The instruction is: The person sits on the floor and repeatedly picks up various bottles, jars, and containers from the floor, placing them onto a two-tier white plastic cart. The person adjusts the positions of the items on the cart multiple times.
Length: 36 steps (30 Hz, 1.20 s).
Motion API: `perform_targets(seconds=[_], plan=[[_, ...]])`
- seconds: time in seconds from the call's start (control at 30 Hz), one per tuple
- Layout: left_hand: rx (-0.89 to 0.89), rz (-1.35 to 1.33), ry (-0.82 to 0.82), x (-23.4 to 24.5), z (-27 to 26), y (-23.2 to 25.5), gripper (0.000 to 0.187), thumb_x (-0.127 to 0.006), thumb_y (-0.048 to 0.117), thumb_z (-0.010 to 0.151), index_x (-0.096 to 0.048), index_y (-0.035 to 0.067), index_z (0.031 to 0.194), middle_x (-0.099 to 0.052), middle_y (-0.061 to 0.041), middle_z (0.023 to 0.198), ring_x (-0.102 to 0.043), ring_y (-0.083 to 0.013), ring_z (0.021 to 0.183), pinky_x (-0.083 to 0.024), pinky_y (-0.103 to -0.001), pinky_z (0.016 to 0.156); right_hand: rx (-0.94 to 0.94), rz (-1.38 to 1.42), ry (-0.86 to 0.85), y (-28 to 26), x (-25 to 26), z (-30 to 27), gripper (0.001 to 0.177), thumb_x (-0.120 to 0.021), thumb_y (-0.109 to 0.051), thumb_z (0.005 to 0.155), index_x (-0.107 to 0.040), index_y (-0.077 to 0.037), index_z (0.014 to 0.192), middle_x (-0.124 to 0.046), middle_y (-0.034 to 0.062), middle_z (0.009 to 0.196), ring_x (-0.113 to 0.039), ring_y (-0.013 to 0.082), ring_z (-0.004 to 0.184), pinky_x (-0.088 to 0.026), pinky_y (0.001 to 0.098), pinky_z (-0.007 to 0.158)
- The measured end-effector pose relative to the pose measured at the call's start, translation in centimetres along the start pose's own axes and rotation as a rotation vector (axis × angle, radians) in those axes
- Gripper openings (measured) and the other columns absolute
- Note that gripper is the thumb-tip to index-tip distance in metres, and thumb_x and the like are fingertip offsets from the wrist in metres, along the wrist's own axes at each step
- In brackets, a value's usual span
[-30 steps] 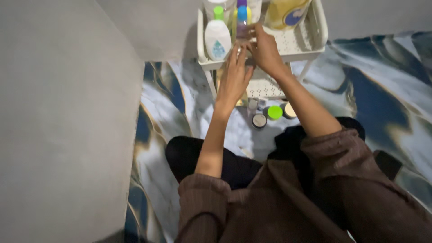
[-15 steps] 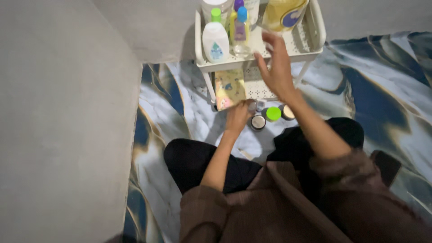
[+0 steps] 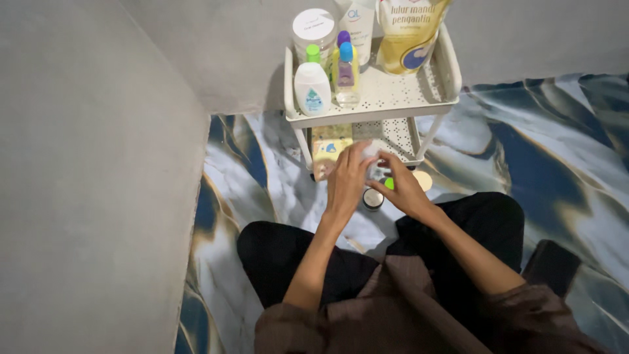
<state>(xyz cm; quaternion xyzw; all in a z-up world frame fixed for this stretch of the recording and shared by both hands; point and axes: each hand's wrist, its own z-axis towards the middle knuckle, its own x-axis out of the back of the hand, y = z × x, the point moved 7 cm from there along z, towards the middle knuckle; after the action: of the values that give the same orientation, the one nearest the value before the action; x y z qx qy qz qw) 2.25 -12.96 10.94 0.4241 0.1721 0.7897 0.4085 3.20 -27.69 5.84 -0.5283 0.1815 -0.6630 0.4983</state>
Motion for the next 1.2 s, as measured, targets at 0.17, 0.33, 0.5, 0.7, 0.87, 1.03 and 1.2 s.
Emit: perform_targets(seconds=[0.17, 0.33, 0.5, 0.7, 0.87, 1.03, 1.2], plan=[[-0.128, -0.181, 0.121, 4.3, 4.2, 6.7, 0.044, -0.070, 0.017, 0.102, -0.055, 0.012, 0.142, -0.066, -0.012, 0.136, -0.066, -0.0313, 0.126, -0.055, -0.040, 0.105, 0.082, 0.001, 0.206, -3.0, 4.2, 4.4, 0.057, -0.075, -0.004, 0.092, -0.047, 0.000, 0.141, -0.059, 0.0208, 0.130, -0.065, 0.0288, 0.118, -0.061, 0.0383, 0.094], [-0.124, -0.222, 0.167, 4.6, 5.0, 6.1, 0.060, -0.072, 0.024, 0.099, -0.047, 0.003, 0.149, -0.051, -0.019, 0.152, -0.051, -0.0360, 0.142, -0.044, -0.043, 0.118, 0.049, 0.039, 0.319, -2.5, 8.4, 11.7, 0.056, -0.074, -0.002, 0.098, -0.042, 0.002, 0.144, -0.064, 0.0203, 0.129, -0.070, 0.0303, 0.116, -0.062, 0.0361, 0.090], [0.112, -0.207, -0.007, 0.2, 1.4, 0.3, 0.052, -0.069, 0.021, 0.100, -0.051, 0.003, 0.145, -0.052, -0.019, 0.148, -0.052, -0.0365, 0.139, -0.043, -0.044, 0.115, 0.068, -0.090, 0.236, 1.5, 7.7, 18.6, 0.047, -0.075, -0.005, 0.100, -0.047, 0.003, 0.136, -0.069, 0.0220, 0.127, -0.074, 0.0317, 0.113, -0.063, 0.0371, 0.090], [0.163, -0.147, -0.214, -7.1, -3.0, -6.7, 0.040, -0.064, 0.017, 0.098, -0.056, 0.005, 0.136, -0.061, -0.019, 0.136, -0.057, -0.0403, 0.126, -0.048, -0.045, 0.103, 0.018, -0.109, 0.244, 6.9, 5.2, 21.7, 0.048, -0.077, -0.007, 0.095, -0.051, 0.002, 0.135, -0.075, 0.0214, 0.115, -0.078, 0.0312, 0.101, -0.063, 0.0380, 0.083], [0.088, 0.052, -0.282, -14.3, -3.9, -12.7, 0.033, -0.055, 0.004, 0.096, -0.065, 0.008, 0.127, -0.069, -0.015, 0.120, -0.065, -0.0384, 0.111, -0.053, -0.047, 0.094, -0.005, -0.135, 0.232, 5.3, 4.9, 21.7, 0.047, -0.082, -0.012, 0.094, -0.053, 0.001, 0.130, -0.075, 0.0198, 0.113, -0.078, 0.0325, 0.098, -0.062, 0.0384, 0.080], [0.065, 0.302, -0.308, -19.2, -4.7, -16.7, 0.027, -0.060, 0.005, 0.085, -0.072, 0.010, 0.108, -0.072, -0.012, 0.109, -0.070, -0.0339, 0.100, -0.057, -0.046, 0.085, 0.117, -0.048, 0.202, 0.5, 6.0, 18.5, 0.071, -0.075, -0.004, 0.089, -0.038, 0.005, 0.148, -0.056, 0.0260, 0.137, -0.063, 0.0382, 0.116, -0.063, 0.0371, 0.078], [0.142, 0.255, -0.304, -16.5, -3.2, -14.2, 0.029, -0.059, 0.003, 0.088, -0.072, 0.013, 0.111, -0.071, -0.012, 0.108, -0.070, -0.0339, 0.098, -0.056, -0.046, 0.084, 0.316, -0.310, 0.331, -3.6, 8.4, 9.1, 0.041, -0.069, 0.000, 0.102, -0.053, -0.003, 0.140, -0.063, 0.0204, 0.134, -0.064, 0.0366, 0.123, -0.056, 0.0411, 0.104]])
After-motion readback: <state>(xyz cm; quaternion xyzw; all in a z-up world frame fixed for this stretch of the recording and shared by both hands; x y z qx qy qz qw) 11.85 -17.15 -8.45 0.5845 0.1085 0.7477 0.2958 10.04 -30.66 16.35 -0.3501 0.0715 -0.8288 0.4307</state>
